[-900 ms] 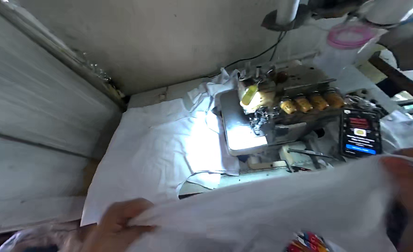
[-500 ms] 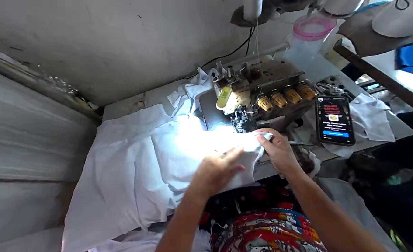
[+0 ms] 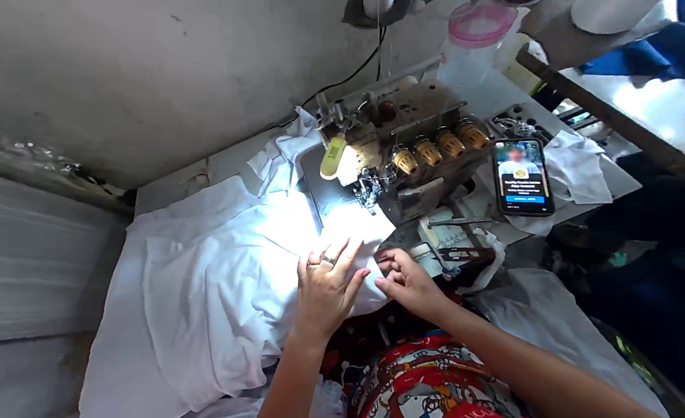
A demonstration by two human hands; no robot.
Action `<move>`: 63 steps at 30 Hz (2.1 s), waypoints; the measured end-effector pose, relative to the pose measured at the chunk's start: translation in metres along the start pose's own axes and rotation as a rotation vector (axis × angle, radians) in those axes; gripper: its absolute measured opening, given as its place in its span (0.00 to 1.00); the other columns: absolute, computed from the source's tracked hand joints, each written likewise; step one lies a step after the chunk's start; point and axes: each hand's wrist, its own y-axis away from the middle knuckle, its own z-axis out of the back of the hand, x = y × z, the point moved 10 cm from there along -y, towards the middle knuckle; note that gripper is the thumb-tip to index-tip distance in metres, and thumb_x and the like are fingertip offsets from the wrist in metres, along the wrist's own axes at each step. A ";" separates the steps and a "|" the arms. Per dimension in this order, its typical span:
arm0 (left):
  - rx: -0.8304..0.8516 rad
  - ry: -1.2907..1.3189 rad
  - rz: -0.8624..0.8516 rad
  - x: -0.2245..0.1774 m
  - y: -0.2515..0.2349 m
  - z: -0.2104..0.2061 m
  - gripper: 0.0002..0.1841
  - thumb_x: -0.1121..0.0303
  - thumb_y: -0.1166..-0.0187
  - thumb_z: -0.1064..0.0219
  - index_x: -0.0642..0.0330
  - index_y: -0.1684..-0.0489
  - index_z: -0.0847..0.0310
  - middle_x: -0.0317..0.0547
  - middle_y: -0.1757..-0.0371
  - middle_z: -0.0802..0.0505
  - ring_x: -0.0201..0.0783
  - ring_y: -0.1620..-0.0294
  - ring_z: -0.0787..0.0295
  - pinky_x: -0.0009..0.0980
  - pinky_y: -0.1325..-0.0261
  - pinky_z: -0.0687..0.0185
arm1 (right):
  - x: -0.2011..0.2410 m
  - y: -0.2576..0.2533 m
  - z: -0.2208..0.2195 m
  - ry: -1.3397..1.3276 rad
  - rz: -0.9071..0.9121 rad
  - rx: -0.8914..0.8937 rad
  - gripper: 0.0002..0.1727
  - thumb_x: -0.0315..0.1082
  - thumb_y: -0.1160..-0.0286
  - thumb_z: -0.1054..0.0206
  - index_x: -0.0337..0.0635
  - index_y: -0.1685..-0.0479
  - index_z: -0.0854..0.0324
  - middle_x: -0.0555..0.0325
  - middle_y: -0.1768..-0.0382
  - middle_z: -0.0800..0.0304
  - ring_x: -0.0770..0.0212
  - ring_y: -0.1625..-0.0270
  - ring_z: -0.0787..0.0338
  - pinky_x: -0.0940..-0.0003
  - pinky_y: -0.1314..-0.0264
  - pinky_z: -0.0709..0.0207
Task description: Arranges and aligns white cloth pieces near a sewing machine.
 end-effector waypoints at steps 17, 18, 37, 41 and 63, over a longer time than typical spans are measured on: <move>-0.001 0.463 -0.096 0.002 0.072 0.013 0.16 0.67 0.13 0.38 0.62 0.31 0.23 0.43 0.42 0.07 0.23 0.35 0.14 0.25 0.27 0.22 | -0.147 0.204 0.231 0.743 -0.693 -0.127 0.19 0.42 0.19 0.31 0.29 0.54 0.11 0.32 0.49 0.10 0.31 0.42 0.13 0.27 0.36 0.27; 0.018 0.481 -0.090 0.001 0.074 0.011 0.15 0.69 0.13 0.38 0.65 0.33 0.22 0.45 0.46 0.06 0.23 0.40 0.11 0.24 0.30 0.19 | -0.160 0.217 0.245 0.770 -0.749 -0.177 0.21 0.43 0.19 0.31 0.28 0.55 0.11 0.31 0.49 0.11 0.30 0.41 0.13 0.27 0.37 0.27; 0.312 0.692 -0.089 -0.072 0.070 -0.049 0.10 0.71 0.18 0.36 0.59 0.50 0.08 0.39 0.54 0.03 0.26 0.54 0.07 0.26 0.44 0.11 | -0.233 0.176 0.170 0.487 -0.751 -0.013 0.23 0.40 0.12 0.42 0.22 0.44 0.18 0.26 0.47 0.13 0.32 0.40 0.13 0.33 0.31 0.28; 0.637 0.974 0.037 -0.129 0.070 -0.120 0.10 0.75 0.18 0.37 0.68 0.48 0.11 0.47 0.51 0.05 0.30 0.52 0.07 0.30 0.43 0.10 | -0.150 0.199 0.189 0.366 -0.429 -0.165 0.18 0.35 0.12 0.42 0.22 0.52 0.19 0.38 0.61 0.15 0.51 0.60 0.14 0.53 0.48 0.20; 1.337 1.581 1.042 -0.213 0.113 -0.271 0.15 0.74 0.15 0.45 0.59 0.33 0.30 0.42 0.52 0.09 0.31 0.55 0.10 0.29 0.50 0.14 | -0.099 0.161 0.216 0.221 -0.363 -0.135 0.20 0.43 0.17 0.36 0.28 0.53 0.18 0.52 0.66 0.15 0.68 0.66 0.16 0.68 0.57 0.19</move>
